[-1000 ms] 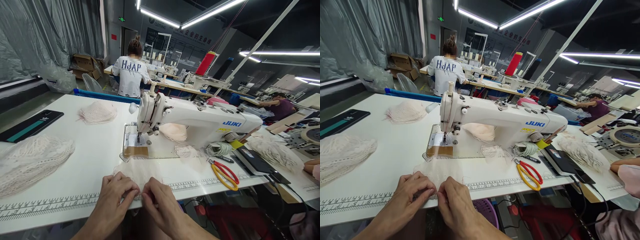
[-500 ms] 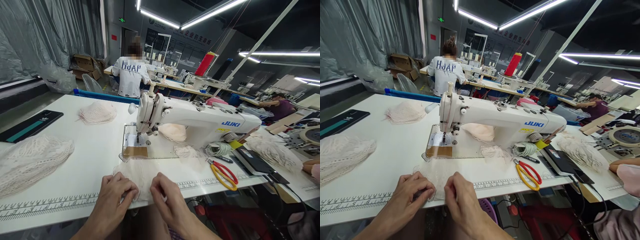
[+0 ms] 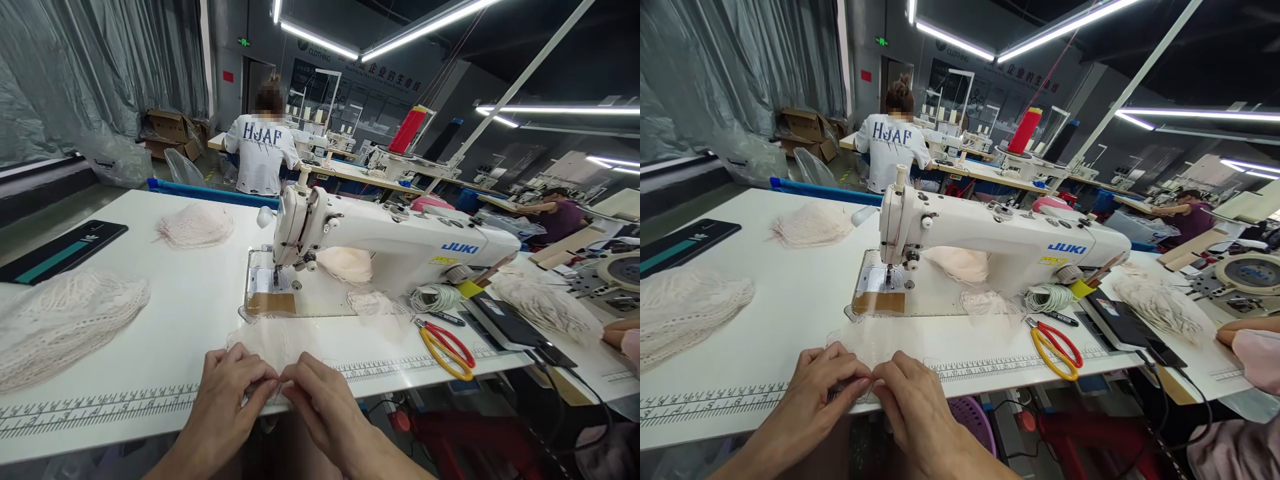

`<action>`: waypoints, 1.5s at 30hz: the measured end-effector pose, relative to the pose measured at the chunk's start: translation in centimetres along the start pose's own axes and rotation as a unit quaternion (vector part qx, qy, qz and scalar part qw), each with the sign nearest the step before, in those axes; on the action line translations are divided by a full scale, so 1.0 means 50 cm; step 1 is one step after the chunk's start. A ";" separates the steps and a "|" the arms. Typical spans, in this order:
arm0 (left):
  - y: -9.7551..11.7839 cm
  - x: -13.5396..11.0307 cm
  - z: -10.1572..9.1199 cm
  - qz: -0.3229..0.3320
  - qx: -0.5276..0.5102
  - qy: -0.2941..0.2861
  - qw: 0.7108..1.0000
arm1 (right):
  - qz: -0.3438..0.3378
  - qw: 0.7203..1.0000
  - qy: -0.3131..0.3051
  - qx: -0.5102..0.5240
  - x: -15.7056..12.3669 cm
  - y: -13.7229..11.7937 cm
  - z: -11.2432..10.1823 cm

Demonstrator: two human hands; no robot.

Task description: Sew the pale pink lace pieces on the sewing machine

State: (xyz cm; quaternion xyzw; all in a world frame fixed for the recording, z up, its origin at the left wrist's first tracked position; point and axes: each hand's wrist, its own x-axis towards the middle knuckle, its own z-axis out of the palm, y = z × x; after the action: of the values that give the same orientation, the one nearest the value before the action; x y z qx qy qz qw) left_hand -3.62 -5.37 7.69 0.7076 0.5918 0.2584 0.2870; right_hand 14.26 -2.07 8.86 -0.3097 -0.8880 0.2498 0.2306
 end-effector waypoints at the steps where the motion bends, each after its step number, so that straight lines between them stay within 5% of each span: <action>1: 0.000 0.000 0.000 -0.002 0.001 0.001 1.000 | -0.004 1.000 -0.005 -0.006 0.001 0.000 0.000; 17: 0.002 0.001 0.000 -0.004 0.015 0.017 1.000 | -0.002 0.998 -0.035 -0.051 0.012 0.012 0.013; 33: 0.006 0.002 0.001 -0.005 0.039 0.017 0.999 | -0.048 0.994 0.046 -0.090 0.019 0.018 0.019; 37: 0.003 0.000 0.005 -0.003 0.037 0.019 0.999 | -0.051 0.992 0.094 -0.071 0.017 0.020 0.016; 45: 0.004 0.000 0.006 -0.018 0.039 0.013 0.999 | 0.021 0.997 0.040 0.067 -0.005 0.002 -0.015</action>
State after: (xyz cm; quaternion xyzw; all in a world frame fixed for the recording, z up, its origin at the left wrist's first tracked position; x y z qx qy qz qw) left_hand -3.30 -5.44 7.61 0.7039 0.6177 0.2389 0.2565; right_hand 14.90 -1.91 9.32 -0.3214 -0.8528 0.3011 0.2807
